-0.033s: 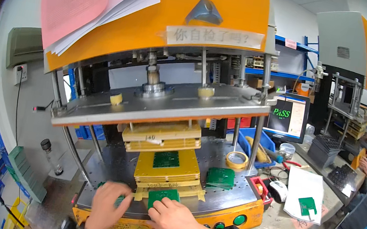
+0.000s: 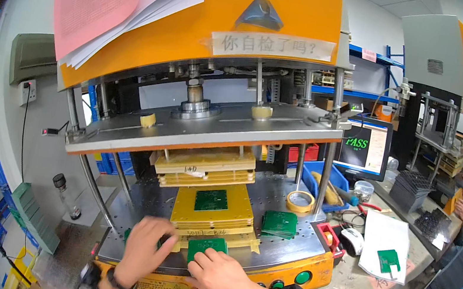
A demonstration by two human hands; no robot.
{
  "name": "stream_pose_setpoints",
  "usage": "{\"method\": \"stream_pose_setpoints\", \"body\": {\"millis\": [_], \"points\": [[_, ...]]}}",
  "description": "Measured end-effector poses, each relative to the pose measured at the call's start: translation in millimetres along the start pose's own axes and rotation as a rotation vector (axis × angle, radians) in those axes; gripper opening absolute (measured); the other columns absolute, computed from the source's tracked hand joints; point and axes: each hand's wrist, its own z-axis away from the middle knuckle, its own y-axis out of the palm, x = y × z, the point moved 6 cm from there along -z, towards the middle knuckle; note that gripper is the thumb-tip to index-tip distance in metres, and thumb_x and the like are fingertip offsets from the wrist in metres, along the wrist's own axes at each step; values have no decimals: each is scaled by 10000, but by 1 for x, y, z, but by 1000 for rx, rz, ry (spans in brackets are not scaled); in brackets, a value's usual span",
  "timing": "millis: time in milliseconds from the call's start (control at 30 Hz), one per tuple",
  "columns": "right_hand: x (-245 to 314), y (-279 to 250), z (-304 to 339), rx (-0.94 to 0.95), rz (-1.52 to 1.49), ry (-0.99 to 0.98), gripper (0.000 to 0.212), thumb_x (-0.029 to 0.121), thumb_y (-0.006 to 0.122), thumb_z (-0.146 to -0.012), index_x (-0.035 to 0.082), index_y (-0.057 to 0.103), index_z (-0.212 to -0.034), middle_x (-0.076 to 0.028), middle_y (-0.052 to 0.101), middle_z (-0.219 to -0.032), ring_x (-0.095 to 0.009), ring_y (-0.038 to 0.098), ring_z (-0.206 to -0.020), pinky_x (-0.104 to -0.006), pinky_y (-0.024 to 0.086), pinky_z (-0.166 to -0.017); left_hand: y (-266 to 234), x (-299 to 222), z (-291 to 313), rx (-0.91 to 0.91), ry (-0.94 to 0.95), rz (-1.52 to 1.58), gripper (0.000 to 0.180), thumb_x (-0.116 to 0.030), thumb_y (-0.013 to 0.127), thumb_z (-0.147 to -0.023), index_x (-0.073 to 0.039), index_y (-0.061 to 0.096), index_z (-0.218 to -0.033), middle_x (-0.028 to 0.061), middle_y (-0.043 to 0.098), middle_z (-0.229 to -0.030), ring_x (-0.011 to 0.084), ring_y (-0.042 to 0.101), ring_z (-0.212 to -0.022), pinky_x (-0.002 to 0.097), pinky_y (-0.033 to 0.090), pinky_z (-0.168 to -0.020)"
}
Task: Operating a press machine to test or process green electronic circuit boards.
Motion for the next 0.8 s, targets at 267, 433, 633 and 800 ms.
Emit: {"method": "stream_pose_setpoints", "body": {"millis": [267, 433, 633, 800], "points": [[2, -3, 1, -29, -51, -33, 282, 305, 742, -791, 91, 564, -832, -43, 532, -845, -222, 564, -845, -313, 499, -714, 126, 94, -94, 489, -82, 64, 757, -558, 723, -820, -155, 517, -1426, 184, 469, -1476, 374, 367, -1407, 453, 293, -1153], [-1, -1, 3, 5, -55, -18, 276, 303, 742, -798, 84, 596, -882, -46, 568, -897, -231, 574, -873, -328, 502, -744, 89, 79, -100, 255, 8, 112, 689, -490, 738, -834, -106, 552, -1375, 196, 532, -1398, 377, 458, -1322, 454, 336, -1119], [-34, -13, 1, 13, -187, 8, 414, 382, 712, -859, 80, 657, -1137, -75, 632, -1174, -293, 601, -1046, -402, 478, -897, -14, 90, 3, 142, -129, -101, 571, -458, 751, -812, -104, 622, -1242, 140, 599, -1312, 361, 521, -1220, 488, 367, -1042], [-58, 1, -2, 180, -64, 26, 639, 619, 648, -833, 112, 657, -1222, -105, 652, -1214, -307, 604, -1120, -441, 435, -986, -10, 104, 80, 403, -281, -236, 604, -479, 715, -839, -133, 578, -1314, 154, 502, -1425, 375, 402, -1363, 624, 217, -1128]]}}
